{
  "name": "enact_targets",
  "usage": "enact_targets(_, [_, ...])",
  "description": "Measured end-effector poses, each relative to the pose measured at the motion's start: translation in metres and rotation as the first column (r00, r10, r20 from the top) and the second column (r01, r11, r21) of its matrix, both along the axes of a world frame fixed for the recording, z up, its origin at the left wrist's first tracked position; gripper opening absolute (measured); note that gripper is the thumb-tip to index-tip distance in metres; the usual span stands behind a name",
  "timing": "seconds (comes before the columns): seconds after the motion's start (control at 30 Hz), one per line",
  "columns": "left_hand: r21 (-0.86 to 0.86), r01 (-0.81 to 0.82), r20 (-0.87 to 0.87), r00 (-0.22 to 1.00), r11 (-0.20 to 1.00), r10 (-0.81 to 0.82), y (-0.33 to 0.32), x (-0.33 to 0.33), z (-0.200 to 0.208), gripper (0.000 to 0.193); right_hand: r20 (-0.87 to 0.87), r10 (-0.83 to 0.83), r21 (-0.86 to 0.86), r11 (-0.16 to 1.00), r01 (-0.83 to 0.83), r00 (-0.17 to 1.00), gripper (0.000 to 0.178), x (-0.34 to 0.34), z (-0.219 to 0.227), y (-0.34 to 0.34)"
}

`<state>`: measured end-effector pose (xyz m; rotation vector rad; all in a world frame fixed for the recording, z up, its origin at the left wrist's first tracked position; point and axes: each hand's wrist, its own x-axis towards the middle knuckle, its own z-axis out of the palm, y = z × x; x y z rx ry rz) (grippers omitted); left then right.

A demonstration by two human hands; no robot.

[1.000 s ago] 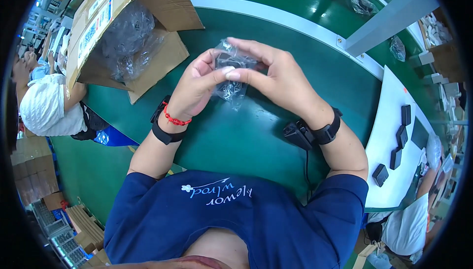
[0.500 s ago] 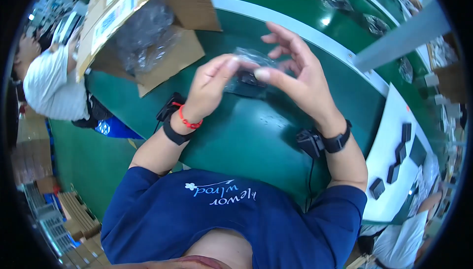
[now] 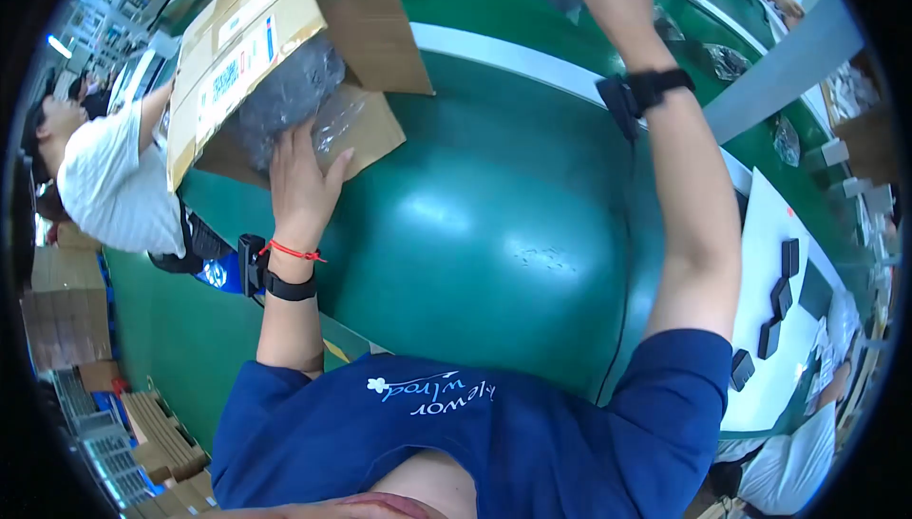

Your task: The person removes power adapters from a box, takes each one out of its plastic bag, and places the adapters on the table.

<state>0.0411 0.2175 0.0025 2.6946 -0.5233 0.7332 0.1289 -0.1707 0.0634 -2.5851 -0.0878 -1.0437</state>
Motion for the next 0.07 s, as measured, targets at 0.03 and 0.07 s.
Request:
enact_targets(0.03, [0.042,-0.071,-0.090,0.993,0.997,0.074,0.005,0.007,-0.010,0.052,-0.025,-0.064,-0.048,0.997,0.063,0.998,0.028,0.016,-0.005,-0.006])
enact_targets(0.07, [0.000,-0.043,-0.207,0.978,0.999,0.042,0.010,0.015,-0.018,0.058,-0.049,-0.131,-0.098,0.987,0.125,0.990,0.027,0.028,-0.015,-0.010])
